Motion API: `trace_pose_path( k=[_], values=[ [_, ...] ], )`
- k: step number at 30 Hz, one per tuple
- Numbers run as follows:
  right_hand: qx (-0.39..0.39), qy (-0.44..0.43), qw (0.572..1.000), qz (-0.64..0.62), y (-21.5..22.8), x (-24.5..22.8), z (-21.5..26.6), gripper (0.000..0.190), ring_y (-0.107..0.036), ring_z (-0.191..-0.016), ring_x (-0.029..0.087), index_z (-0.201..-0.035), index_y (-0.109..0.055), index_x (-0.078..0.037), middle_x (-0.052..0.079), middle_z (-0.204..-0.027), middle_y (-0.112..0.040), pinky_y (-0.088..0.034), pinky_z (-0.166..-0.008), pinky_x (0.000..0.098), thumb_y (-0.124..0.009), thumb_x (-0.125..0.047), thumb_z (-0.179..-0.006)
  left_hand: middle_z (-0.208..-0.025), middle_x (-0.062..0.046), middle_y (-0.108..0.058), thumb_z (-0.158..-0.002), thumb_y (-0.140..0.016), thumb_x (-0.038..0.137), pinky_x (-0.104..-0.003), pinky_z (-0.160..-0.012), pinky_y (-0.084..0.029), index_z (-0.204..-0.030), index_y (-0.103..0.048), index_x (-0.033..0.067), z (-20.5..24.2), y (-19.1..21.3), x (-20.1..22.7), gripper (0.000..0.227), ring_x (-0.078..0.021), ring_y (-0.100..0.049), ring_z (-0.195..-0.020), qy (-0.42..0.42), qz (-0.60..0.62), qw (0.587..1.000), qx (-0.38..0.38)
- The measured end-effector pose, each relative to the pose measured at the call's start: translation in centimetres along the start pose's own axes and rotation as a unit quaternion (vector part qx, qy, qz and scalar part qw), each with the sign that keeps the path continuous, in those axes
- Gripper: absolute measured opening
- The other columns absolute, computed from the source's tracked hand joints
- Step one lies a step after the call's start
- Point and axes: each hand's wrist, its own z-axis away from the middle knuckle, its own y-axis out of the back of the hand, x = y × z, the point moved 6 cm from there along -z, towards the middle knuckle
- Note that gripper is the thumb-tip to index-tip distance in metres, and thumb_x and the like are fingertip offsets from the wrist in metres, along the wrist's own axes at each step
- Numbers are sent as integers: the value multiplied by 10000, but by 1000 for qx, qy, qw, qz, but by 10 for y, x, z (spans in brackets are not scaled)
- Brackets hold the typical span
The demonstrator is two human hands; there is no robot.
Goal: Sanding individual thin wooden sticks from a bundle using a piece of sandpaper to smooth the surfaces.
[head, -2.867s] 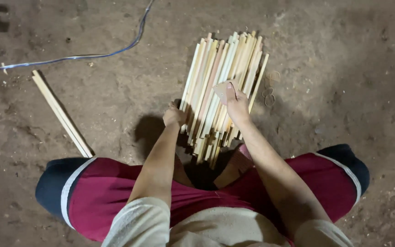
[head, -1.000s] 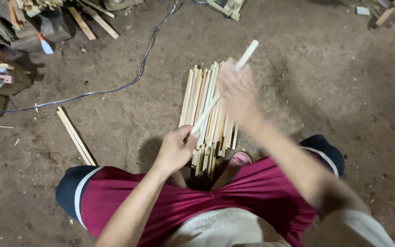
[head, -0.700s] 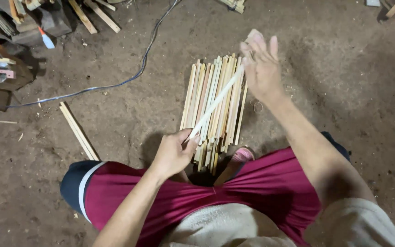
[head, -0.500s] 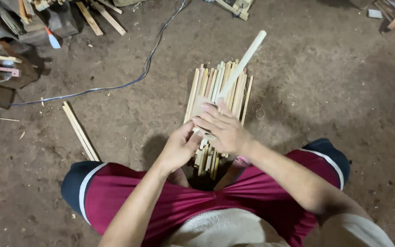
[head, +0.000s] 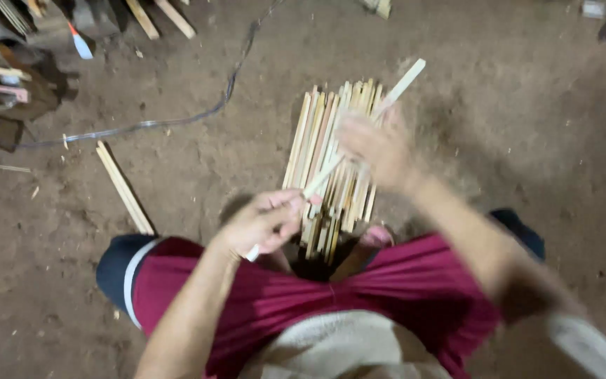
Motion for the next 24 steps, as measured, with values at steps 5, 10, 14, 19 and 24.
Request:
trace_pose_path(
  k=[5,10,14,19,24],
  values=[
    [-50,-10,998,28,3,61,21,592,-655,-816,239,-1129,-744,-146,35,-952,-684,-538,-754,409,-477,-660,-1009,-501,9,-374,-1087,-367,84,-92,-255,-292,-865,-632,-119,11,24,29,401,-4,-389,-342,66,57,990,-108],
    [-31,-250,967,-43,-35,10,27,490,-628,-675,338,-762,-580,-101,105,-713,-579,-504,-633,443,-538,-493,-1053,-988,-241,-670,-996,-525,336,-434,-731,-606,-1304,-628,-63,-32,38,46,515,-325,-683,-821,-208,-2,974,92],
    [36,-458,863,-212,-57,-72,33,402,-644,-633,419,-736,-570,-3,241,-660,-619,-494,-615,480,-551,-207,-1082,-794,-26,-764,-980,-699,292,-317,-647,-536,-1034,-788,144,-52,15,7,181,-95,-627,-720,-211,-257,886,323],
    [131,-468,838,-247,-17,-47,11,453,-666,-868,302,-901,-713,76,258,-879,-725,-527,-909,517,-513,-282,-1095,-663,-41,-703,-1031,-587,316,-319,-509,-472,-892,-714,126,-66,65,-33,268,-177,-620,-538,-141,-288,888,329],
    [257,-142,956,-2,-3,-4,10,526,-693,-1088,411,-1135,-737,64,222,-1127,-764,-476,-1070,533,-646,-441,-1017,-591,-61,-631,-993,-659,212,-268,-463,-445,-898,-703,72,-51,25,-39,174,-134,-556,-531,-123,-255,928,242]
  ],
)
